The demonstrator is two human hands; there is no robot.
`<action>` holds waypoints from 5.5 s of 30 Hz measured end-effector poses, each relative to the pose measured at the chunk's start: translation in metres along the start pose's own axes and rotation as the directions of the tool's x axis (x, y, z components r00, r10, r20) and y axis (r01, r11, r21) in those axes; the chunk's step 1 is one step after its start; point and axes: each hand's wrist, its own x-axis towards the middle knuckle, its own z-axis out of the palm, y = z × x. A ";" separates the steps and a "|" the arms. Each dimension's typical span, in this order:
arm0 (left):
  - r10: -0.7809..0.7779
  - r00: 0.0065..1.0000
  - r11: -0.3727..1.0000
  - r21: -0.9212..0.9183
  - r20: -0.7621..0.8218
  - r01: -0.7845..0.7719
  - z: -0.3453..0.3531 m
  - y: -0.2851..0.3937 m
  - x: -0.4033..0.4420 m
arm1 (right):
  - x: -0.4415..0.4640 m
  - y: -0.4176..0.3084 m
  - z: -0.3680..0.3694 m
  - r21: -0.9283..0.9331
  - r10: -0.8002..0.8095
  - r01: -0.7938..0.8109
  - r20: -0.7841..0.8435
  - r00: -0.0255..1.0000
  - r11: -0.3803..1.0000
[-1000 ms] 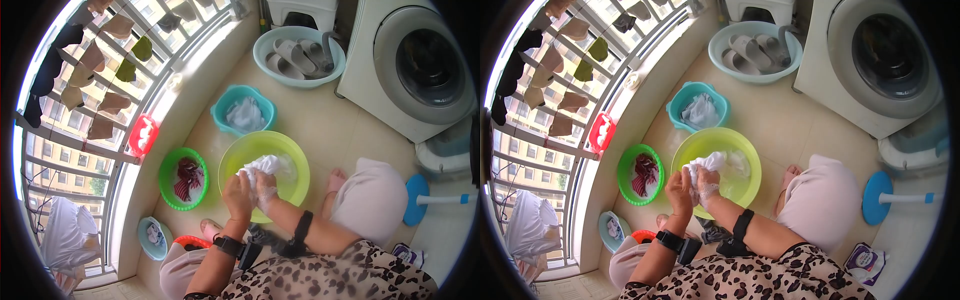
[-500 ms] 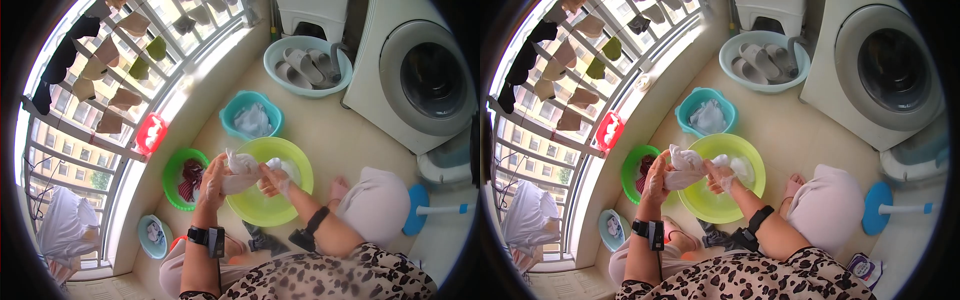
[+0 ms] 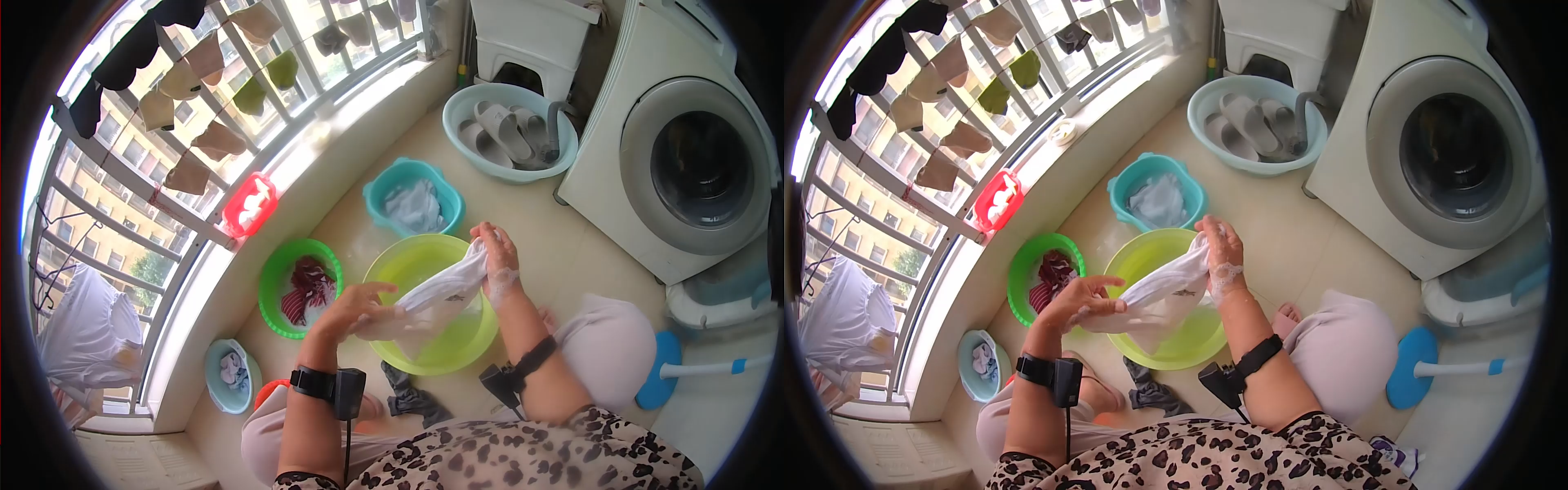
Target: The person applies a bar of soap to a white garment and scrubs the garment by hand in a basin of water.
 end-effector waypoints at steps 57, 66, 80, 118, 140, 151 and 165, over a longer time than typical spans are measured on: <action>0.517 0.542 0.851 0.466 -0.662 -0.242 0.101 -0.024 0.041 | -0.053 0.125 0.016 0.243 0.505 -0.531 0.166 0.847 0.812; 0.553 0.475 0.830 0.506 -0.685 -0.237 0.095 -0.027 0.040 | -0.068 0.118 0.032 0.155 0.429 -0.432 0.052 0.902 0.888; 0.742 0.428 0.671 0.587 -0.516 -0.454 0.133 -0.005 0.023 | -0.034 0.146 -0.028 0.385 0.314 -0.586 0.572 0.758 0.713; 0.525 0.619 0.846 0.280 -0.585 -0.453 0.096 0.009 0.019 | 0.017 0.089 -0.023 0.294 0.298 -0.669 0.724 0.622 0.682; 0.717 0.399 0.677 0.706 -0.571 -0.207 0.088 -0.040 0.057 | -0.058 0.114 0.020 0.281 0.357 -0.562 0.538 0.764 0.778; -0.085 0.976 0.569 -0.814 -0.203 -0.120 -0.001 -0.049 0.037 | -0.035 0.029 0.027 -0.871 0.458 0.341 0.479 0.749 0.353; 0.706 0.587 0.696 0.537 -0.396 -0.476 0.112 0.013 0.017 | -0.008 0.082 -0.008 0.115 0.418 -0.460 0.273 0.867 0.880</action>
